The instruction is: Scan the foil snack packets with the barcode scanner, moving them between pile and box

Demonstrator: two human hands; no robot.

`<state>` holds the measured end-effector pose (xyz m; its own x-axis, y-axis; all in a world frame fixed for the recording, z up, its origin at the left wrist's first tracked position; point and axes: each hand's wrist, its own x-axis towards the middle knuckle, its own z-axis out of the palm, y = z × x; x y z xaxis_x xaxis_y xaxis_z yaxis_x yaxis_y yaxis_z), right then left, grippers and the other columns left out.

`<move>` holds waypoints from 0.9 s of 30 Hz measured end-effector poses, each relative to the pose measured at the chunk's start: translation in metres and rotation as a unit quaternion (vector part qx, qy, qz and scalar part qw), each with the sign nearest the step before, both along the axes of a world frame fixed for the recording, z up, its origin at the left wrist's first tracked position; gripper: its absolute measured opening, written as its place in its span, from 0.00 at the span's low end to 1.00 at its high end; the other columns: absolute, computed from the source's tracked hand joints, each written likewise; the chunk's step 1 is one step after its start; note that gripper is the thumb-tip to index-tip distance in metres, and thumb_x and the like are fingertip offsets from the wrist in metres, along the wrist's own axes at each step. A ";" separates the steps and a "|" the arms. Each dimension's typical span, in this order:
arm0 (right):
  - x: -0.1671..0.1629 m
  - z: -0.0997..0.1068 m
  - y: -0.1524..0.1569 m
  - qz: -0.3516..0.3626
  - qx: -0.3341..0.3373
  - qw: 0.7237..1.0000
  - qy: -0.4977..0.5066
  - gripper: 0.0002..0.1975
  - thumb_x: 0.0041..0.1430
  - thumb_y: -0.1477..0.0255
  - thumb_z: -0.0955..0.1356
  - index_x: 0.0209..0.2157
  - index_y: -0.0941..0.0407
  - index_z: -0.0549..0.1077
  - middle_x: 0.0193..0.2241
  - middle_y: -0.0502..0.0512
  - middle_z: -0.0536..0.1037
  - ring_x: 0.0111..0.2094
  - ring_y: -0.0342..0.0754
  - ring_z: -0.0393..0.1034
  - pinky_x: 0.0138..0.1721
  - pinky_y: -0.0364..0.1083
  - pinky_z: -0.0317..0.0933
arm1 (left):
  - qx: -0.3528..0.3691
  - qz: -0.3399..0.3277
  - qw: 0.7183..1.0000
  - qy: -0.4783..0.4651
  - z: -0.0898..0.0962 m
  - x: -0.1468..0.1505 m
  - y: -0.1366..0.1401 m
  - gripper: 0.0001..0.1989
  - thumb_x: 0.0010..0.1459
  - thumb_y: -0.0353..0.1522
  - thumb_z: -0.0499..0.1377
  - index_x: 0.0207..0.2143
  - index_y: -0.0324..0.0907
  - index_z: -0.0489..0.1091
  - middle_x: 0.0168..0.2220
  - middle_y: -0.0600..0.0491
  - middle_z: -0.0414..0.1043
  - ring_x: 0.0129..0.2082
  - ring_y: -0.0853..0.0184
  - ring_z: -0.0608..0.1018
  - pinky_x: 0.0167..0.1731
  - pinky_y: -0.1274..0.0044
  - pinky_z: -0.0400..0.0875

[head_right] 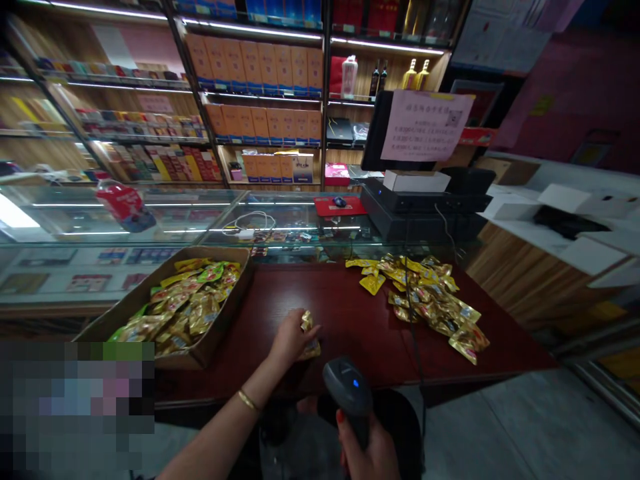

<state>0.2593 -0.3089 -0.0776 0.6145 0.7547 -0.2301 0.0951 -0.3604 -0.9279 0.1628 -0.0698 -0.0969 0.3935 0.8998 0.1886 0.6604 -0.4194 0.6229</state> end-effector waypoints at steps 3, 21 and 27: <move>-0.007 0.002 0.005 0.034 0.006 0.999 0.002 0.31 0.50 0.36 0.66 0.25 0.52 0.72 0.11 0.47 0.71 0.15 0.48 0.69 0.20 0.44 0.61 | -0.025 0.036 0.995 -0.091 -0.005 -0.028 0.008 0.11 0.55 0.38 0.65 0.37 0.41 0.74 0.33 0.52 0.76 0.34 0.63 0.78 0.37 0.76 0.70; -0.020 0.012 0.017 0.092 -0.006 0.995 -0.029 0.32 0.54 0.37 0.63 0.28 0.53 0.75 0.14 0.49 0.73 0.16 0.49 0.70 0.20 0.44 0.64 | -0.069 0.030 0.979 -0.190 -0.008 -0.036 0.006 0.08 0.54 0.36 0.63 0.35 0.42 0.78 0.30 0.52 0.80 0.31 0.63 0.80 0.36 0.74 0.74; -0.017 0.004 0.017 0.081 -0.013 0.995 -0.051 0.32 0.52 0.36 0.64 0.29 0.52 0.75 0.12 0.49 0.73 0.16 0.52 0.71 0.21 0.46 0.64 | 0.015 0.074 0.974 -0.215 0.017 -0.048 -0.004 0.11 0.56 0.39 0.63 0.38 0.43 0.76 0.33 0.52 0.79 0.33 0.65 0.79 0.37 0.76 0.72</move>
